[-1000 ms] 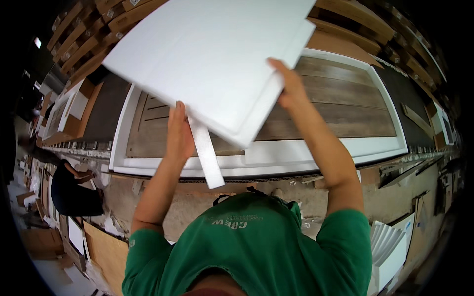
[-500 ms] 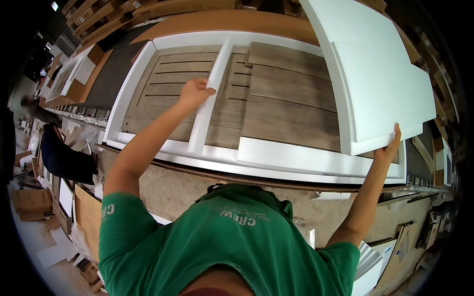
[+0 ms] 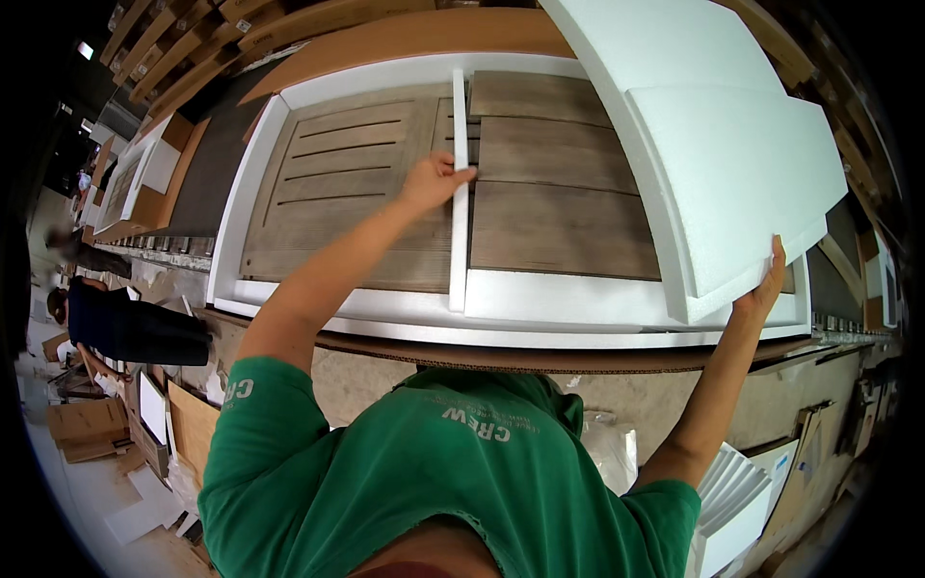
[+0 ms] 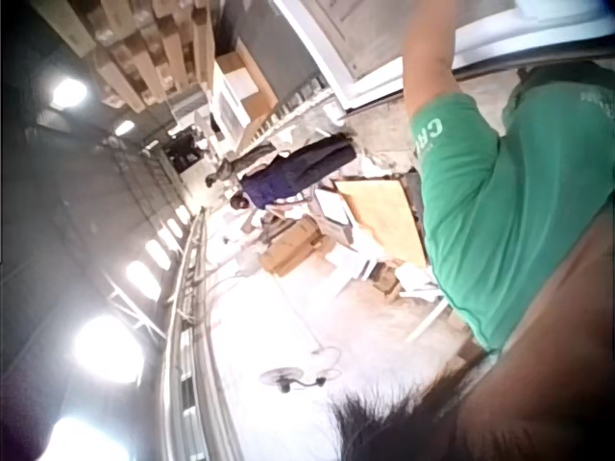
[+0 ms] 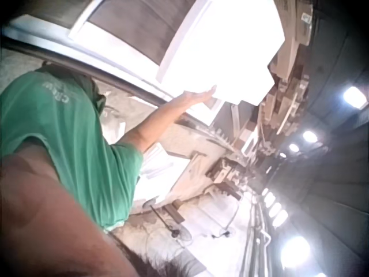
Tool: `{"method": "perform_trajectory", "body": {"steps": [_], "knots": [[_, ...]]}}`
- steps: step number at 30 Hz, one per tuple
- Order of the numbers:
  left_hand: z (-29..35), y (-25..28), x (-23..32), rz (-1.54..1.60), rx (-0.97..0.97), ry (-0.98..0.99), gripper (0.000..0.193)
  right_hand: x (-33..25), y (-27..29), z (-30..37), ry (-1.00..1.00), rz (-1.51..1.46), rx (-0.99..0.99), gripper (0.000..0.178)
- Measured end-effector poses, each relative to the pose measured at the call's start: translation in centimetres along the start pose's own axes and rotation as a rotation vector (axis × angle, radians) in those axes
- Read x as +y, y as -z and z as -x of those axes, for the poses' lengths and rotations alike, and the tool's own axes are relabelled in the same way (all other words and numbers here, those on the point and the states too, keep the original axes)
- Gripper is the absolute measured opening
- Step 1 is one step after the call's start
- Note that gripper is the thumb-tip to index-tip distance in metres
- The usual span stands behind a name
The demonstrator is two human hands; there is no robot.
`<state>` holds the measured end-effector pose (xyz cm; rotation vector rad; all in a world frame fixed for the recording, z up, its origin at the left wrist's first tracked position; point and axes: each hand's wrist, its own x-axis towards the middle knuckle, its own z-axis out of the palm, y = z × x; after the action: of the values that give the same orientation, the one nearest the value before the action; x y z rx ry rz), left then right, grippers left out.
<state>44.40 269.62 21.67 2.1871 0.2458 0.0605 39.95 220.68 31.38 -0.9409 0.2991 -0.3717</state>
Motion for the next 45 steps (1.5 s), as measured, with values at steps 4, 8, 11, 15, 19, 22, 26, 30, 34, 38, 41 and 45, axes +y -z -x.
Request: {"method": "perform_trajectory", "body": {"steps": [4, 8, 11, 15, 19, 22, 26, 30, 34, 38, 41, 45], "knots": [[-5.9, 1.5, -1.3, 0.040, 0.073, 0.125, 0.076, -0.1, 0.1, 0.0, 0.017, 0.030, 0.026, 0.047], [-12.3, 0.5, -2.4, 0.128, 0.155, 0.034, 0.064, -0.2, 0.2, -0.4, 0.022, 0.044, 0.026, 0.050], [-14.8, -0.8, -0.8, 0.226, 0.154, 0.039, 0.045, 0.0, -0.3, -0.1, 0.073, 0.071, 0.060, 0.051], [-16.3, -1.0, -1.2, 0.370, 0.042, 0.127, 0.029, 0.1, -0.6, -0.6, 0.096, 0.080, 0.120, 0.050], [-15.8, -2.2, -0.8, 0.386, 0.115, 0.107, 0.021, -0.4, -0.5, -1.6, 0.088, -0.005, 0.103, 0.046], [-14.6, -3.2, 1.0, 0.275, 0.141, 0.103, 0.022, -0.3, -1.3, -0.8, 0.078, -0.064, 0.094, 0.044], [-13.7, -2.7, 2.6, 0.194, 0.108, 0.130, 0.027, -0.4, -1.2, -0.6, 0.122, 0.021, 0.165, 0.051], [-13.5, -3.0, 2.9, -0.147, 0.217, -0.047, 0.035, -1.1, -1.5, -0.7, 0.071, 0.114, 0.208, 0.062], [-14.1, -2.7, 2.3, -0.400, 0.235, -0.124, 0.033, -1.1, -1.6, -0.6, 0.060, 0.150, 0.207, 0.061], [-14.7, 1.4, 1.4, 0.297, 0.250, 0.049, 0.030, -0.8, -1.8, -0.4, 0.039, 0.144, 0.178, 0.060], [-11.3, 7.1, 2.7, 0.930, 0.112, 0.196, 0.038, -0.8, -1.1, -0.4, 0.005, 0.115, 0.120, 0.057], [-2.9, 13.2, 6.5, 1.113, -0.057, 0.189, 0.044, -0.6, -1.5, -0.1, -0.058, 0.052, -0.074, 0.051]]}}
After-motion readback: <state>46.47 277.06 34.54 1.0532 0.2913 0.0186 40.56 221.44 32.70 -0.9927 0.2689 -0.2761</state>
